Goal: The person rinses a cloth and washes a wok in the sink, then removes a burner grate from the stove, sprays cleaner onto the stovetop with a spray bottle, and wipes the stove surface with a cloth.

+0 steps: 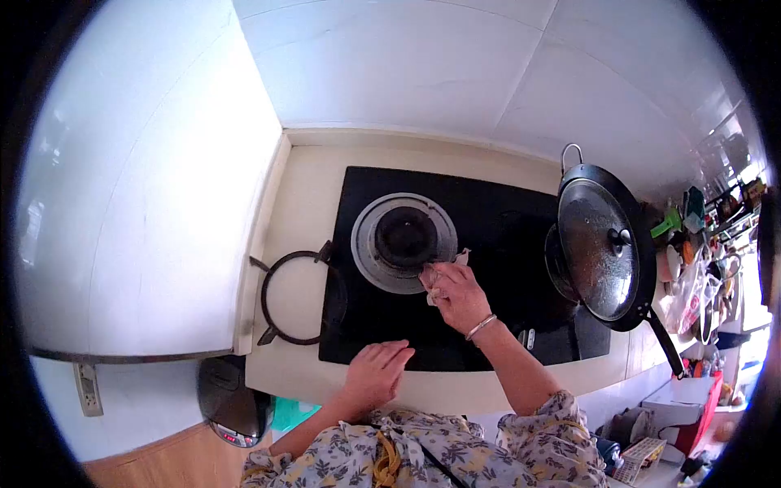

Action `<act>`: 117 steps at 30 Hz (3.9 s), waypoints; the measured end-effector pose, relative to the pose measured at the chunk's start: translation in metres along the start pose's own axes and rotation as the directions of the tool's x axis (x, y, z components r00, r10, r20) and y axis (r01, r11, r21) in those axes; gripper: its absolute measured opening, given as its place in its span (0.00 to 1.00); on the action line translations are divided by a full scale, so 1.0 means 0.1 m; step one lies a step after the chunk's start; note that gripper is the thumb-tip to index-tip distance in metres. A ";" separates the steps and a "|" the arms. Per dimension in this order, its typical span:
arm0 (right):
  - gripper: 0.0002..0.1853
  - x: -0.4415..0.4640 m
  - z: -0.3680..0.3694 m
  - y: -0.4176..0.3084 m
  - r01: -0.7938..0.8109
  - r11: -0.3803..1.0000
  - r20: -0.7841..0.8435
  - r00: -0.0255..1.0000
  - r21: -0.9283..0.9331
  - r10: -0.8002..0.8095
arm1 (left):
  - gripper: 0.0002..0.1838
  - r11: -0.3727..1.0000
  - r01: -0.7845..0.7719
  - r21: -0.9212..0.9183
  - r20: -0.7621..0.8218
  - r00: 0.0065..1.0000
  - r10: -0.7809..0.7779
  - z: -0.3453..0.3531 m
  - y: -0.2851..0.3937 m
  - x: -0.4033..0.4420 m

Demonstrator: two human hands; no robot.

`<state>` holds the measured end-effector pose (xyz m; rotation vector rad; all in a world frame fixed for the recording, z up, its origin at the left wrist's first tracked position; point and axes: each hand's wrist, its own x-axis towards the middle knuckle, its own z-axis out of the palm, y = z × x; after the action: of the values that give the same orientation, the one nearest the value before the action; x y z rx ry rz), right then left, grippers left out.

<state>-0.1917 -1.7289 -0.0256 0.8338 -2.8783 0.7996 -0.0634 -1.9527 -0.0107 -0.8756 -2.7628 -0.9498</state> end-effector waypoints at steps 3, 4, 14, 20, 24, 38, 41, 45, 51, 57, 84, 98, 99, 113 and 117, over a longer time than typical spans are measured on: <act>0.15 0.20 -0.17 0.19 -0.125 0.992 0.039 0.991 -0.001 0.125 | 0.28 0.944 0.091 0.317 0.047 0.993 -0.111 0.19 0.00 0.18; 0.12 0.29 -0.03 0.39 -0.174 0.985 -0.105 0.980 -0.017 0.171 | 0.34 0.936 0.128 0.329 0.133 0.975 -0.180 0.20 -0.04 0.23; 0.12 1.39 0.09 1.17 0.041 0.993 0.013 0.999 0.109 -0.042 | 0.43 0.931 0.049 0.363 0.285 0.945 -0.161 0.19 -0.12 0.36; 0.11 2.10 0.28 1.03 0.207 0.941 0.056 0.972 0.267 -0.229 | 0.44 0.945 0.046 0.324 0.307 0.940 -0.151 0.18 -0.15 0.38; 0.09 2.75 0.58 0.74 0.361 0.828 0.150 0.875 0.428 -0.460 | 0.44 0.949 0.055 0.312 0.326 0.932 -0.161 0.17 -0.15 0.38; 0.13 3.13 0.57 1.03 0.243 0.970 0.131 0.962 -0.001 -0.241 | 0.44 0.946 0.155 0.284 0.301 0.923 -0.242 0.12 -0.10 0.38; 0.14 2.69 0.22 1.29 0.115 0.993 0.084 0.990 0.026 -0.117 | 0.45 0.946 0.144 0.290 0.306 0.923 -0.234 0.10 -0.08 0.37; 0.17 1.96 -0.16 1.43 -0.219 0.961 0.075 0.969 -0.167 0.234 | 0.44 0.943 0.124 0.310 0.277 0.937 -0.214 0.14 -0.06 0.32; 0.16 1.30 -0.04 1.36 -0.302 0.932 -0.099 0.953 -0.199 0.288 | 0.42 0.935 0.092 0.344 0.223 0.959 -0.176 0.16 -0.05 0.28; 0.21 0.45 -0.21 0.49 -0.311 0.932 -0.137 0.947 -0.185 0.289 | 0.41 0.932 0.073 0.354 0.187 0.971 -0.147 0.23 -0.07 0.24; 0.17 -0.05 1.05 -1.26 0.132 0.982 -0.114 0.982 -0.133 -0.148 | 0.20 0.862 0.470 0.189 -0.359 0.850 -0.385 -0.58 -0.55 -0.80; 0.16 -1.61 0.01 -0.78 -0.236 0.962 -0.206 0.957 -0.136 0.205 | 0.17 0.812 0.425 0.401 -0.199 0.905 -0.376 -0.38 -0.74 -0.67; 0.16 -1.66 -0.01 -0.74 -0.245 0.960 -0.207 0.954 -0.132 0.215 | 0.16 0.797 0.424 0.431 -0.186 0.905 -0.382 -0.41 -0.73 -0.63; 0.18 -0.56 0.49 -0.75 0.202 0.972 -0.182 0.967 0.121 -0.178 | 0.08 0.775 0.409 0.481 -0.042 0.894 -0.445 -0.56 -0.73 -0.41; 0.15 -0.28 0.61 -0.74 0.174 0.983 -0.193 0.968 0.060 -0.160 | 0.08 0.790 0.403 0.461 -0.052 0.901 -0.430 -0.60 -0.67 -0.39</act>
<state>-0.1236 -1.7984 -0.0487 0.9390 -2.5889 0.9206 -0.0737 -2.0505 -0.0087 -0.2164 -3.0881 -0.2530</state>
